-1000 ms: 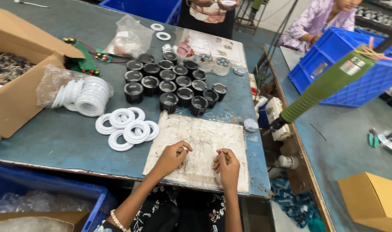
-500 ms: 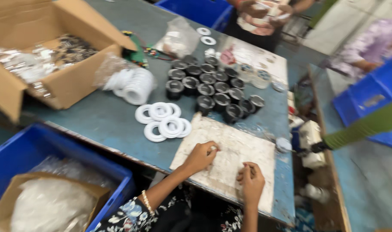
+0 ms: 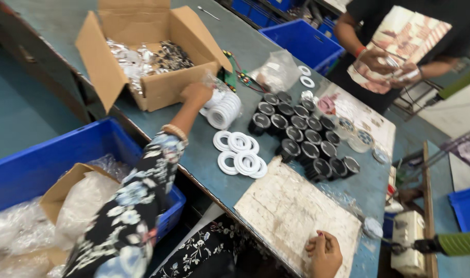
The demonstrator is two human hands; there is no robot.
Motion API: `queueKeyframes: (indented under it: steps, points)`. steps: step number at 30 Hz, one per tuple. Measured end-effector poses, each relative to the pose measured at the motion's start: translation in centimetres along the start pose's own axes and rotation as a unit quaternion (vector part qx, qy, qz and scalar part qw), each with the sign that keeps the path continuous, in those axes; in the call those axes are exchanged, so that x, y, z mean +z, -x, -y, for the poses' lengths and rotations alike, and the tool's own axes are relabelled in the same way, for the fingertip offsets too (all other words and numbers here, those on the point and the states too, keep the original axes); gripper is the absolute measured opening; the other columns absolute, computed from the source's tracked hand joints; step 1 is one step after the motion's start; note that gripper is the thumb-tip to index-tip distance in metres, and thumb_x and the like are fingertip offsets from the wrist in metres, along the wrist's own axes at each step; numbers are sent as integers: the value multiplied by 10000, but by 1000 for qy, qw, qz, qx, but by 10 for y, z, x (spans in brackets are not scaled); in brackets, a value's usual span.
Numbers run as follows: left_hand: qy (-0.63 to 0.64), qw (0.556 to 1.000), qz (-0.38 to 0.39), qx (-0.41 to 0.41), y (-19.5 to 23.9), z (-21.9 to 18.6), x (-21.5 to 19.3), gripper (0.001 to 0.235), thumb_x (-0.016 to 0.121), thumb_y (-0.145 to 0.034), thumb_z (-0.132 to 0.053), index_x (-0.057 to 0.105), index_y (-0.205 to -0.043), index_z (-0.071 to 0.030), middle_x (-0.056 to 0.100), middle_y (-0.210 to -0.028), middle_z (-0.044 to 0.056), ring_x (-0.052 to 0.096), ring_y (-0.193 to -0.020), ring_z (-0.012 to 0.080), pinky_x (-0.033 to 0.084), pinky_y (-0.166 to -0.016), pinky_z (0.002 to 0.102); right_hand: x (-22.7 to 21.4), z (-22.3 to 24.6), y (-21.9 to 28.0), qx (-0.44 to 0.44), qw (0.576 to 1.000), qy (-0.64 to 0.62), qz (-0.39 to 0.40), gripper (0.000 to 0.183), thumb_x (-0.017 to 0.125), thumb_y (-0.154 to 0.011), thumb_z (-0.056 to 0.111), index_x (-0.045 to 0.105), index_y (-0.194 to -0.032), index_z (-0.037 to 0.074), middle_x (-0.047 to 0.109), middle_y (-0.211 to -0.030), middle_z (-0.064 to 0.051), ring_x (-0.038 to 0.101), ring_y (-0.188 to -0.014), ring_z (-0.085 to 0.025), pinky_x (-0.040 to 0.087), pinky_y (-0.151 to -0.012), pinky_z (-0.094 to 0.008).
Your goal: The person handles white plastic rings and black cylindrical housings on a workbench, repeatedly picking up rings, comparing them, and placing them into the housings. The person also moves stacks of rings and adjusts their position on the table.
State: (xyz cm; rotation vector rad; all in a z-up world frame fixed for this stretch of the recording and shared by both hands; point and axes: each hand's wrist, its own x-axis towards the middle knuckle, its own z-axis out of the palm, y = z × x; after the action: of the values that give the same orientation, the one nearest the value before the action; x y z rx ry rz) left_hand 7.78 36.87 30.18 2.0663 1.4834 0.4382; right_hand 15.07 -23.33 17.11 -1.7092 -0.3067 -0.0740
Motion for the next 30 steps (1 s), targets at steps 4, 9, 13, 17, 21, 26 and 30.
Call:
queueKeyframes:
  steps: [4, 9, 13, 17, 21, 26, 30]
  points:
    - [54, 997, -22, -44, -8, -9, 9, 683, 618, -865, -684, 702, -1269, -140, 611, -1388, 166, 576, -1284, 385, 473, -1028, 539, -1, -16, -19, 23, 999, 42, 0, 230, 559, -1030, 103, 623, -1118, -100, 666, -739, -188, 612, -524, -196, 471, -451, -323]
    - [105, 992, 7, 65, -9, 3, -2, 649, 686, -856, -642, 724, -1183, -82, 673, -1222, 215, 651, -1169, 388, 506, -997, 498, -3, -15, -36, 71, 990, 117, 42, 301, 561, -1028, 175, 570, -1184, -82, 686, -741, -198, 572, -476, -230, 501, -452, -355]
    - [152, 971, 48, 181, -5, 16, -19, 633, 713, -892, -612, 744, -1087, -11, 724, -1070, 258, 724, -1064, 391, 541, -970, 450, -2, -10, -33, 59, 996, 63, 23, 322, 547, -1028, 190, 575, -1177, -94, 671, -750, -201, 626, -497, -220, 502, -435, -364]
    - [61, 924, -167, 340, 4, 13, -24, 409, 660, -970, -429, 733, -990, -27, 710, -1018, 228, 687, -959, 427, 530, -837, 508, 0, -4, -24, 52, 997, 58, -11, 277, 566, -1027, 126, 624, -1141, -119, 677, -740, -216, 608, -503, -229, 474, -442, -365]
    - [173, 798, -215, 536, -13, -5, -26, 338, 679, -950, -347, 705, -872, -19, 673, -1025, 247, 667, -856, 422, 532, -764, 493, -2, 0, -18, 79, 995, 59, -20, 232, 566, -1029, 86, 645, -1095, -122, 667, -718, -219, 613, -501, -229, 479, -433, -364]
    - [88, 887, -21, 453, -46, -14, -22, 439, 657, -995, -390, 659, -841, 22, 626, -785, 242, 619, -728, 429, 477, -692, 514, -2, -1, -16, 44, 999, -19, -15, 223, 561, -1019, 110, 640, -1087, -87, 665, -712, -171, 591, -487, -190, 437, -409, -312]
    - [90, 843, -41, 529, -41, -52, -4, 430, 626, -1006, -351, 656, -806, 28, 633, -777, 262, 606, -739, 459, 461, -689, 531, -2, 1, -10, 31, 998, -61, -15, 222, 578, -1008, 127, 661, -1057, -72, 663, -703, -148, 578, -486, -169, 412, -402, -285]
